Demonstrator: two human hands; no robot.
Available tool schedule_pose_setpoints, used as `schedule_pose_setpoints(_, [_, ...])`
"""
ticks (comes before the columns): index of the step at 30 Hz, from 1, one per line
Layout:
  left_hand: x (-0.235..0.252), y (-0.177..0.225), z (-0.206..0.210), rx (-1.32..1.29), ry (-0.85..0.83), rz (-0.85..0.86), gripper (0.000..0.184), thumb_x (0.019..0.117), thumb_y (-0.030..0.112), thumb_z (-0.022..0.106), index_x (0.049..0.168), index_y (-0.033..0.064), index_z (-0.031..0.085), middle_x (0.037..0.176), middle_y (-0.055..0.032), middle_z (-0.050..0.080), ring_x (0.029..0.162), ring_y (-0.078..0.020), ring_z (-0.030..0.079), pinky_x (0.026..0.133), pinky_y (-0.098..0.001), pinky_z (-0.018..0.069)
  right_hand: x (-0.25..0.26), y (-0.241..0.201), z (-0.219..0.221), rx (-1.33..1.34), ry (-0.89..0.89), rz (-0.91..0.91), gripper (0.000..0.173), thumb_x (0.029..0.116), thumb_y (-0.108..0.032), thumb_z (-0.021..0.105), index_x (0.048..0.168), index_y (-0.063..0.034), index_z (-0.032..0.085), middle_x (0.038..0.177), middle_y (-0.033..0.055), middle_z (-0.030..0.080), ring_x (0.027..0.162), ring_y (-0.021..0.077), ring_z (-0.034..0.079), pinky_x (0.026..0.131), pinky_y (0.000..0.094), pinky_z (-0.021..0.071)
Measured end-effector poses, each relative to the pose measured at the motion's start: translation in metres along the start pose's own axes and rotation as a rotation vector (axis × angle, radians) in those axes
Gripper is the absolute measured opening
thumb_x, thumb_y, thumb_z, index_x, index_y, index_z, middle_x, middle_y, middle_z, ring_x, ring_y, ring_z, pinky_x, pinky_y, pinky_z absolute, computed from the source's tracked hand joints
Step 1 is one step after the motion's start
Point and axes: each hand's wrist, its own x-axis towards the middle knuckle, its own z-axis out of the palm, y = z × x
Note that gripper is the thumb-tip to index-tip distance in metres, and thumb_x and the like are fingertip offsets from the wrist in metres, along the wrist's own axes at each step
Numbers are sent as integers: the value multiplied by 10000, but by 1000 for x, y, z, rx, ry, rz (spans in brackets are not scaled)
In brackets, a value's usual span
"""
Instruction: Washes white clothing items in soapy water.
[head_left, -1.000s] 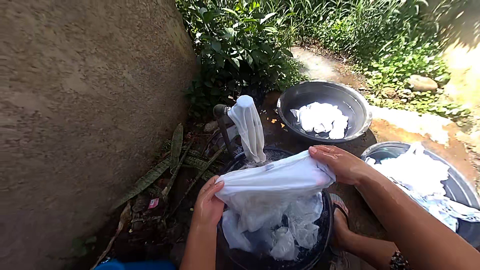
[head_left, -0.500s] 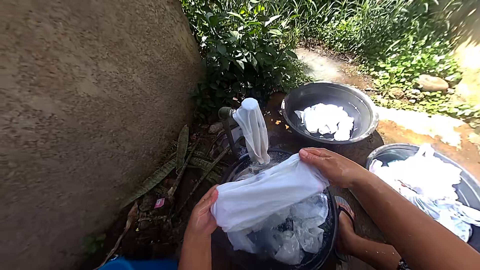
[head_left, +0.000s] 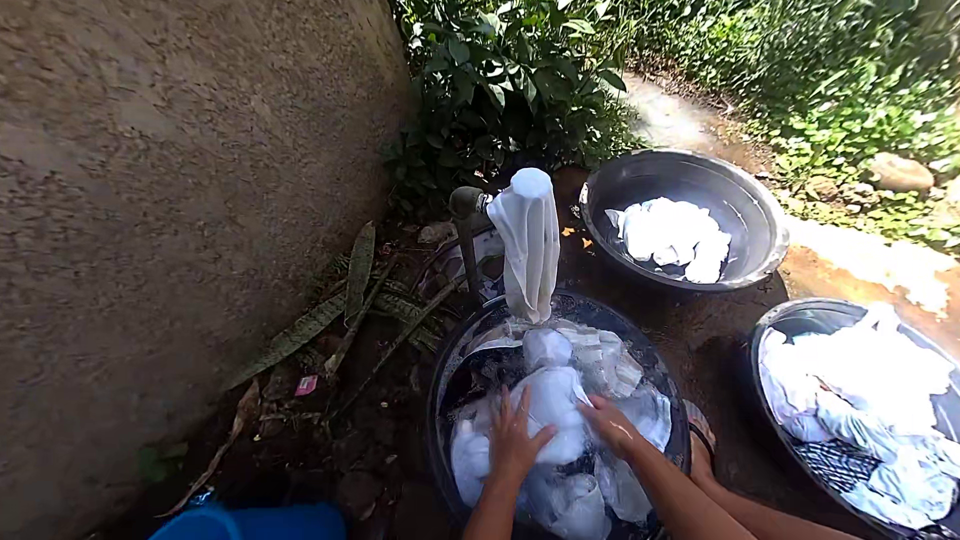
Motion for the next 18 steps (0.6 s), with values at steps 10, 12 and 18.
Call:
schedule_pose_setpoints(10, [25,-7,-39,-236,-179,-89,440,1085,209,465,1395,-94,542,1437,-293,541,1396,-393,480,1187,-529,335,-36,-53,-42,485,48,-291,175,990,-11,537,1104,19,667,896,65,729,787,116,700,737,295,602])
schedule_pose_setpoints(12, [13,1,-58,-801,105,-73,354,1053,106,496,1280,-150,588,1295,-293,619,1232,-308,590,1095,-428,436,-38,-69,-40,937,135,-282,178,1022,-60,439,1090,-40,602,853,43,722,766,127,714,701,326,621])
schedule_pose_setpoints(18, [-27,77,-55,-996,488,735,273,870,235,717,876,-39,709,933,-106,716,957,-133,669,884,-272,547,-66,-149,47,826,35,-24,392,1121,-117,351,1476,36,412,1320,159,597,1120,104,583,985,258,460])
